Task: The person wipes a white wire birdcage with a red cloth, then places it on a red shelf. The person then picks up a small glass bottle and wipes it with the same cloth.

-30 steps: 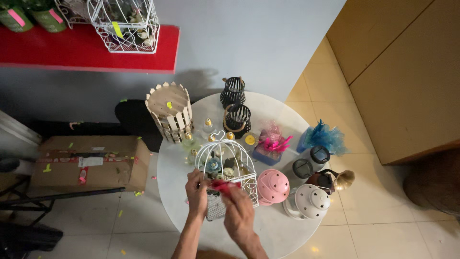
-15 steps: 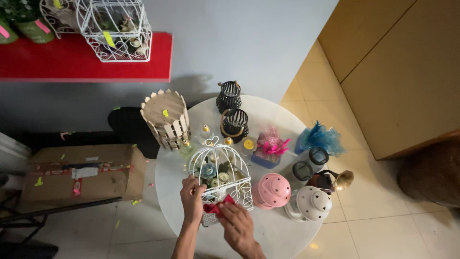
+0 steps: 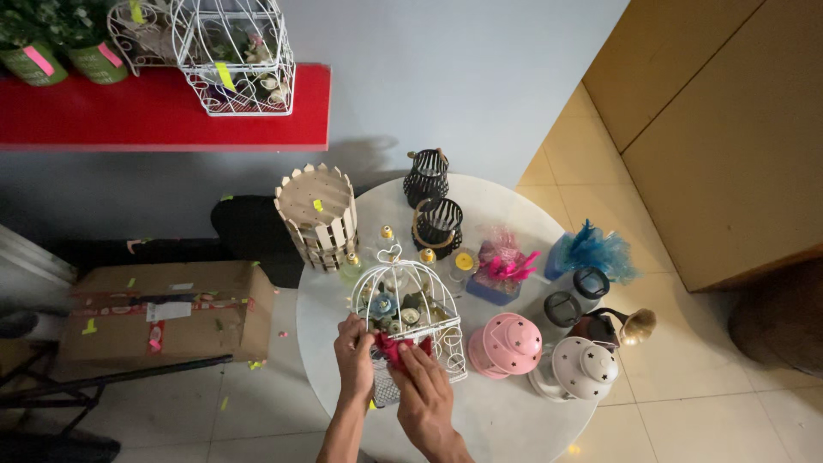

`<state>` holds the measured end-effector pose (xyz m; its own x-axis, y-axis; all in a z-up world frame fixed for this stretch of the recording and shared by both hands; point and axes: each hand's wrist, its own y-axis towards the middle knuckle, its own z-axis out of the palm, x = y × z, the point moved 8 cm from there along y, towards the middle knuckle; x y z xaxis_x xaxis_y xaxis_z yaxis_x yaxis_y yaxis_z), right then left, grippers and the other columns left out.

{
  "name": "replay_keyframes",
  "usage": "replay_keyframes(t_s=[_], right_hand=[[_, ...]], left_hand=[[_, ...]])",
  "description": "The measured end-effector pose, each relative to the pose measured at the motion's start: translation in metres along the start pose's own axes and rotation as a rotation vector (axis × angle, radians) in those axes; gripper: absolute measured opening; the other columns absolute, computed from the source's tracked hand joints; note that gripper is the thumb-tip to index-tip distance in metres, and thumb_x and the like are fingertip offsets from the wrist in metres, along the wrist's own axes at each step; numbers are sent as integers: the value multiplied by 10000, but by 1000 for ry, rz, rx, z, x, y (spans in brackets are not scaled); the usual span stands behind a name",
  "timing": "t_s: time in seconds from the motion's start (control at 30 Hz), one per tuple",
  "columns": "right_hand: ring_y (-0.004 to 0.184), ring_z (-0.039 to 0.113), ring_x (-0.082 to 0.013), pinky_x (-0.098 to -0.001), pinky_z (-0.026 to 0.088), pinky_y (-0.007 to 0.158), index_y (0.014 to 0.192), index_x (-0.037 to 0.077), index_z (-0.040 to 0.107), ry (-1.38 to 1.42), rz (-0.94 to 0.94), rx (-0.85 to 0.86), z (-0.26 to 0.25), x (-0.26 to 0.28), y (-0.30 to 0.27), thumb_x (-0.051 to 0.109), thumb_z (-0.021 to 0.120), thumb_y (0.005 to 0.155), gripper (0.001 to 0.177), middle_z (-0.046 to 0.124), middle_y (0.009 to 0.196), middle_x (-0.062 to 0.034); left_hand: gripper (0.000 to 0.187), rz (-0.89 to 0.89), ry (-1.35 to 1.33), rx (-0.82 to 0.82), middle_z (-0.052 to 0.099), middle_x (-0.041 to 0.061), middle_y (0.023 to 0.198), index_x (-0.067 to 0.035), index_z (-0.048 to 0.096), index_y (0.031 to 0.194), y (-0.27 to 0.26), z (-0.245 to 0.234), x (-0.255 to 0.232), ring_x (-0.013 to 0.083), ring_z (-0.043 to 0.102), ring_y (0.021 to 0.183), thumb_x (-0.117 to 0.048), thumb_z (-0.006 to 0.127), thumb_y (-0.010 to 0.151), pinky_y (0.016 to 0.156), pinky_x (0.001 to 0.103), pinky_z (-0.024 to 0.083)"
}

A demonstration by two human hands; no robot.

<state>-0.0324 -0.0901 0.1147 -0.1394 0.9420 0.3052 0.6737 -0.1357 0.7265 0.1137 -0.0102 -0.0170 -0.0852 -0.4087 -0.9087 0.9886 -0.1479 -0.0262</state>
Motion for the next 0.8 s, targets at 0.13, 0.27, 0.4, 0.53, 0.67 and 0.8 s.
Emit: replay_keyframes(t_s=[0.13, 0.27, 0.4, 0.53, 0.67, 0.8], right_hand=[[1183, 669, -319, -437, 538, 888, 964, 56, 758, 37, -45, -7, 3, 3, -8, 28, 729, 785, 184, 698, 1278, -153], [1174, 674, -311, -451, 546, 926, 895, 75, 729, 43, -91, -2, 0, 7, -18, 32, 743, 773, 131, 711, 1255, -133], [1154, 688, -302, -450, 540, 925, 847, 80, 708, 51, -109, -18, -8, 4, -27, 16, 752, 747, 126, 727, 1224, -127], [1142, 689, -313, -453, 553, 934, 854, 58, 703, 30, -75, -47, -15, -7, -27, 4, 747, 735, 138, 722, 1212, -129], [1128, 680, -342, -456, 557, 918, 873, 23, 706, 13, -21, -76, -15, -7, -17, -17, 746, 744, 141, 713, 1211, -161], [1146, 692, -346, -433, 576, 932, 888, 14, 697, 83, -58, -46, -4, 19, -11, 14, 788, 797, 129, 714, 1229, -175]], left_hand=[[104, -41, -33, -53, 443, 18, 962, -11, 526, 764, -2, -10, 7, 151, 480, 893, 40, 606, 805, 845, 296, 414], [206, 57, 139, -28, 438, 72, 902, -8, 479, 762, 2, -20, 5, 176, 446, 919, 32, 676, 805, 862, 311, 375], [199, 16, 92, -57, 439, 28, 937, -28, 476, 744, 0, -27, 3, 165, 449, 907, 0, 672, 765, 858, 303, 371], [231, 106, 85, -53, 446, 24, 925, -27, 438, 721, 5, -27, -13, 159, 445, 945, 9, 664, 756, 915, 272, 347], [267, 119, 117, -40, 407, 36, 867, -20, 403, 720, 3, -26, -17, 169, 404, 905, 18, 658, 789, 859, 287, 331], [266, 87, 68, -86, 391, 20, 845, -28, 401, 712, -1, -26, -17, 167, 393, 844, 14, 654, 780, 826, 285, 327]])
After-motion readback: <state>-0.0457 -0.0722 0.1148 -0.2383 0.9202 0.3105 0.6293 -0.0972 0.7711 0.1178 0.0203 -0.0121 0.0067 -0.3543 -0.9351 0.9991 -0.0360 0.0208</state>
